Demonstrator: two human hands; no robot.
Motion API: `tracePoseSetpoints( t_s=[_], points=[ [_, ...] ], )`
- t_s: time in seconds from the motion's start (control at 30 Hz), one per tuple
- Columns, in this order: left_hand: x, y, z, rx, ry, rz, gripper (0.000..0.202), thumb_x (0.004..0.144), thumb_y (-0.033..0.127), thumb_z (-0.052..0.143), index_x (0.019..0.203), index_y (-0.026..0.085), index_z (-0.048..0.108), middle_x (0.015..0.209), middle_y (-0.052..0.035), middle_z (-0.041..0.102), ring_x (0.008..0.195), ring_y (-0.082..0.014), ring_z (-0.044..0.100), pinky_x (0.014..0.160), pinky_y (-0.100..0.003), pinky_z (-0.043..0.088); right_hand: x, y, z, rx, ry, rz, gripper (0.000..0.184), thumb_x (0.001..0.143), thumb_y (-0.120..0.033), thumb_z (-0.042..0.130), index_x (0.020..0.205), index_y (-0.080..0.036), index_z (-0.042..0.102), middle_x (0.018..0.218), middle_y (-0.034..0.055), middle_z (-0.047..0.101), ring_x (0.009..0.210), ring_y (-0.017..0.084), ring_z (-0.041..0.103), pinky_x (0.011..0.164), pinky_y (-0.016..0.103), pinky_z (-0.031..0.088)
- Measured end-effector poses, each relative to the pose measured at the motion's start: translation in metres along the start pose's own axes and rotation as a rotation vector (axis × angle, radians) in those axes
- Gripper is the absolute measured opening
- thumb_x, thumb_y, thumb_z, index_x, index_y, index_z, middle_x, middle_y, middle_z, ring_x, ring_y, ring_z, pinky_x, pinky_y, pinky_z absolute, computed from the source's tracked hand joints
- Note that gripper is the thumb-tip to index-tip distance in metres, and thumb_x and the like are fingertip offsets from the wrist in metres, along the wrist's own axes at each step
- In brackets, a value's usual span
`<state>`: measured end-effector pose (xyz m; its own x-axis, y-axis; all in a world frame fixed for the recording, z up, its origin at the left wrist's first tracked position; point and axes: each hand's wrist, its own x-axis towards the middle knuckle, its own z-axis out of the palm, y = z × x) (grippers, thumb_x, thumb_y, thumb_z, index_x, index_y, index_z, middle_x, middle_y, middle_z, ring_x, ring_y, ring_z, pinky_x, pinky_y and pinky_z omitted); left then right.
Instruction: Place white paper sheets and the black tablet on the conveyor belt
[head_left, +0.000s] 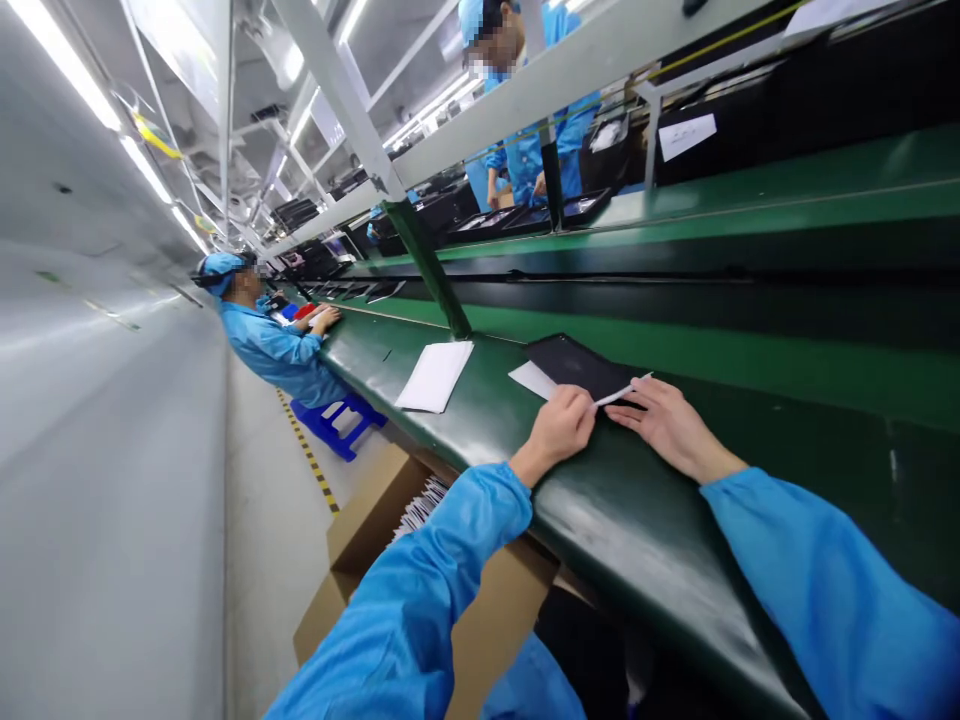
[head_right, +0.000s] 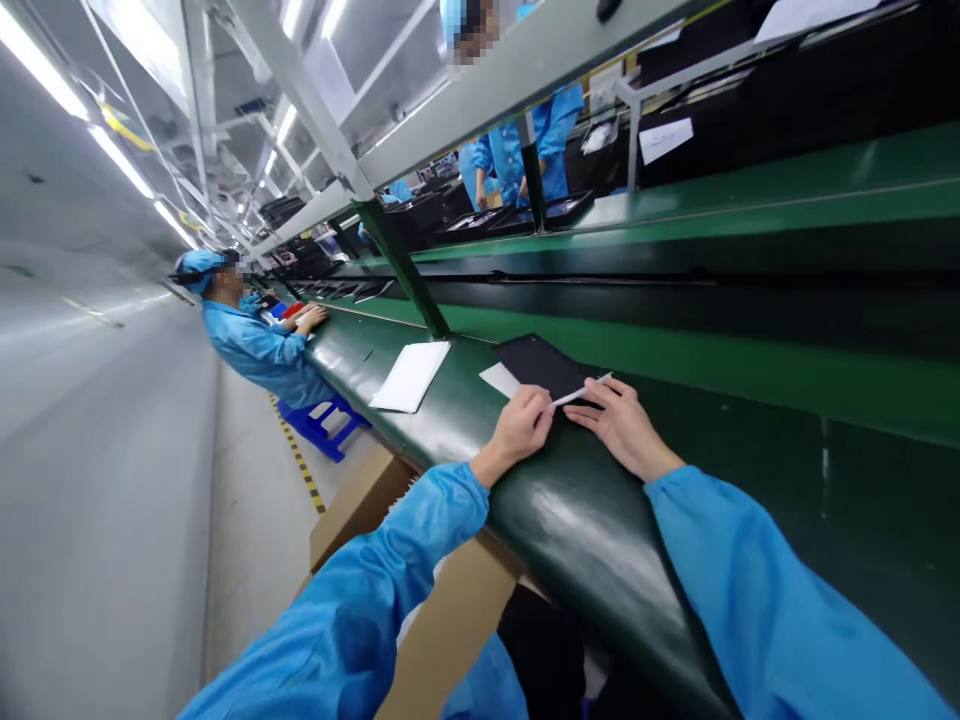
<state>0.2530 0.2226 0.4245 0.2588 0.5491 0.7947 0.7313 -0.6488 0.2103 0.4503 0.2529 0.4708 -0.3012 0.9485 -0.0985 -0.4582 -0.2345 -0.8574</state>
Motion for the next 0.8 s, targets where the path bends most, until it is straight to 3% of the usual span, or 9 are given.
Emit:
tracePoseSetpoints(
  t_s=[0.1, 0.2, 0.3, 0.37, 0.47, 0.6, 0.7, 0.8],
  points=[
    [-0.020, 0.034, -0.011, -0.046, -0.046, 0.081, 0.018, 0.110, 0.024, 0.049, 0.100, 0.024, 0.064, 0.106, -0.0149, 0.073, 0.108, -0.0277, 0.075, 0.094, -0.046, 0.069, -0.021, -0.010, -0.015, -0.107, 0.100, 0.036, 0.053, 0.062, -0.025, 0.102, 0.093, -0.025, 0.059, 0.078, 0.0003, 0.071, 0.063, 0.018, 0.071, 0.056, 0.028, 0.065],
    [-0.037, 0.056, -0.023, -0.112, -0.052, 0.182, 0.016, 0.109, 0.021, 0.052, 0.100, 0.024, 0.065, 0.105, -0.0129, 0.074, 0.110, -0.0259, 0.078, 0.092, -0.042, 0.071, -0.045, -0.016, -0.027, -0.296, 0.105, 0.041, 0.052, 0.056, -0.023, 0.102, 0.096, -0.020, 0.069, 0.065, 0.0011, 0.067, 0.049, 0.015, 0.059, 0.039, 0.022, 0.049],
    [-0.044, 0.069, -0.035, -0.165, 0.062, 0.225, 0.011, 0.107, 0.018, 0.057, 0.105, 0.024, 0.066, 0.103, -0.0105, 0.075, 0.107, -0.0246, 0.079, 0.090, -0.040, 0.071, -0.067, -0.022, -0.036, -0.390, 0.075, 0.007, 0.043, 0.056, -0.026, 0.101, 0.086, -0.015, 0.073, 0.063, 0.0031, 0.066, 0.048, 0.012, 0.056, 0.037, 0.020, 0.042],
    [-0.044, 0.073, -0.039, -0.190, 0.068, 0.246, 0.012, 0.106, 0.015, 0.059, 0.107, 0.025, 0.066, 0.102, -0.0094, 0.076, 0.108, -0.0247, 0.078, 0.090, -0.039, 0.070, -0.078, -0.026, -0.041, -0.423, 0.100, -0.031, 0.033, 0.060, -0.023, 0.096, 0.081, -0.014, 0.072, 0.066, 0.0028, 0.067, 0.048, 0.010, 0.053, 0.038, 0.020, 0.041],
    [-0.042, 0.077, -0.041, -0.218, -0.017, 0.284, 0.015, 0.105, 0.011, 0.057, 0.105, 0.024, 0.065, 0.101, -0.0082, 0.075, 0.107, -0.0234, 0.077, 0.090, -0.037, 0.068, -0.088, -0.033, -0.050, -0.515, 0.152, -0.053, 0.014, 0.071, -0.016, 0.083, 0.080, -0.016, 0.072, 0.064, 0.0001, 0.067, 0.046, 0.010, 0.052, 0.039, 0.021, 0.042],
    [-0.043, 0.084, -0.048, -0.247, -0.080, 0.265, 0.016, 0.105, 0.009, 0.053, 0.105, 0.022, 0.063, 0.106, -0.0086, 0.074, 0.100, -0.0192, 0.075, 0.087, -0.031, 0.064, -0.095, -0.052, -0.077, -0.571, 0.352, -0.132, 0.012, 0.081, -0.008, 0.074, 0.086, -0.018, 0.072, 0.067, -0.0006, 0.069, 0.046, 0.013, 0.057, 0.043, 0.024, 0.048],
    [-0.037, 0.091, -0.056, -0.218, -0.238, 0.232, 0.014, 0.104, 0.010, 0.052, 0.099, 0.022, 0.058, 0.096, -0.0055, 0.072, 0.086, -0.0169, 0.072, 0.078, -0.028, 0.060, -0.101, -0.072, -0.109, -0.495, 0.485, -0.222, 0.007, 0.087, -0.013, 0.073, 0.089, -0.019, 0.072, 0.069, -0.0007, 0.068, 0.048, 0.013, 0.056, 0.043, 0.024, 0.046],
    [-0.024, 0.106, -0.057, -0.016, -0.393, 0.257, 0.009, 0.102, 0.020, 0.056, 0.109, 0.021, 0.062, 0.094, -0.0065, 0.073, 0.087, -0.0239, 0.070, 0.077, -0.036, 0.060, -0.104, -0.087, -0.138, -0.301, 0.547, -0.295, 0.011, 0.084, -0.018, 0.080, 0.091, -0.021, 0.071, 0.078, 0.0005, 0.073, 0.065, 0.015, 0.067, 0.056, 0.024, 0.055]
  ],
)
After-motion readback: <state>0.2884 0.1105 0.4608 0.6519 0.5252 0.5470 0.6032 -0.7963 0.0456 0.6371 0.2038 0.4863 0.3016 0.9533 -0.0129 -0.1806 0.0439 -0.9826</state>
